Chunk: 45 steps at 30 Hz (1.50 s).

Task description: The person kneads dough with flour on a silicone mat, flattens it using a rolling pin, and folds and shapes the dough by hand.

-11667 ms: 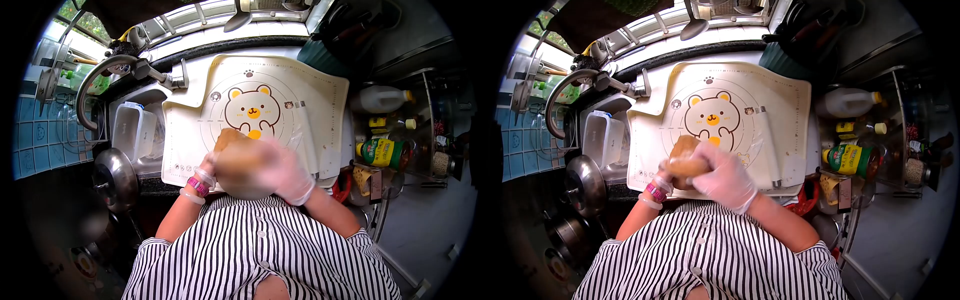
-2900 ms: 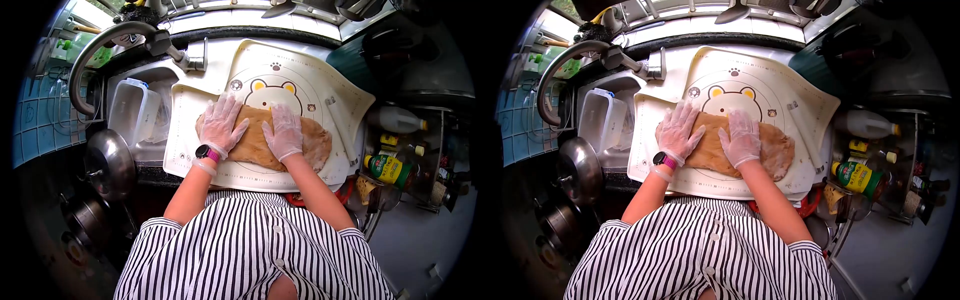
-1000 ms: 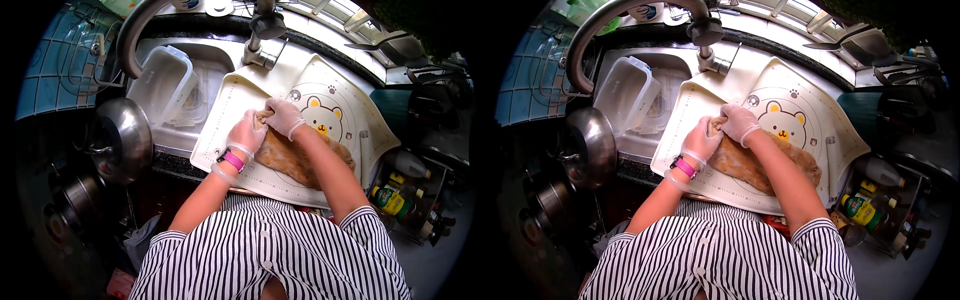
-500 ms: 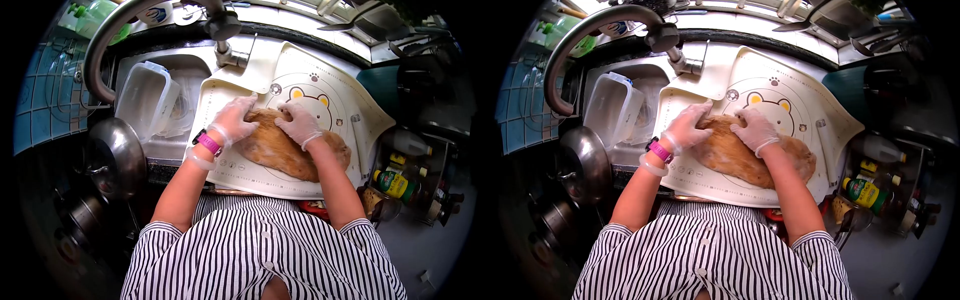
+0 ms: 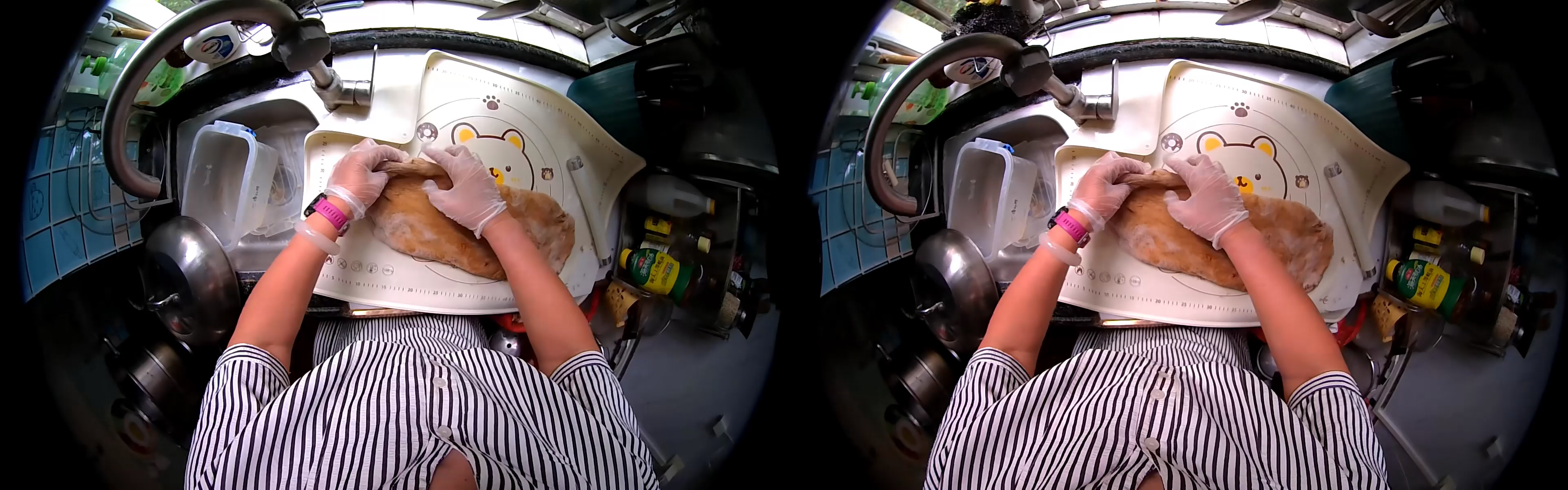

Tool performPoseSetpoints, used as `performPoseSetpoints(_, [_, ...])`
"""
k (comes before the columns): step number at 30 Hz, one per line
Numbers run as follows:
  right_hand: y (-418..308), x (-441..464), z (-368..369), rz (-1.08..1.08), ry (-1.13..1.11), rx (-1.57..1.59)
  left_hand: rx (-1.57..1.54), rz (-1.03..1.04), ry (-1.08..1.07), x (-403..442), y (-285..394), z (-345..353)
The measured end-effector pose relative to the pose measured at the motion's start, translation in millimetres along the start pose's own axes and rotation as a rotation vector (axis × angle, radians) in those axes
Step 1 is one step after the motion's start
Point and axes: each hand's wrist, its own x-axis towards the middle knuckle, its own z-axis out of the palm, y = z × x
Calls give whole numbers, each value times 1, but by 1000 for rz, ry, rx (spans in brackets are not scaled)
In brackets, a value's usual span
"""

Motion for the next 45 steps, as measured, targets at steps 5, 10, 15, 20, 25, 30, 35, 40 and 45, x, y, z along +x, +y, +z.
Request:
performPoseSetpoints(5, [16,18,15,-84,-102,-15,198,87,-53,-1,7,1])
performPoseSetpoints(10, [17,28,26,-243,17,-266,164,263,125,1,-15,22])
performPoseSetpoints(15, [12,2,8,-468,53,-222,573,536,281,-10,-21,11])
performPoseSetpoints(20, [13,0,-1,-88,-41,138,702,639,219,-18,-23,-4])
performPoseSetpoints(25, [10,21,-3,92,-345,-31,366,514,-65,-16,-29,-3])
performPoseSetpoints(30, [10,8,11,-49,-204,-111,216,133,-8,-7,-39,29])
performPoseSetpoints(35, [20,-7,-12,148,-257,313,449,401,108,-14,-29,27])
performPoseSetpoints(40, [25,10,-26,90,-443,-3,669,739,184,-27,-2,16])
performPoseSetpoints(45, [24,-2,-9,-218,-211,-266,671,621,92,-34,23,11])
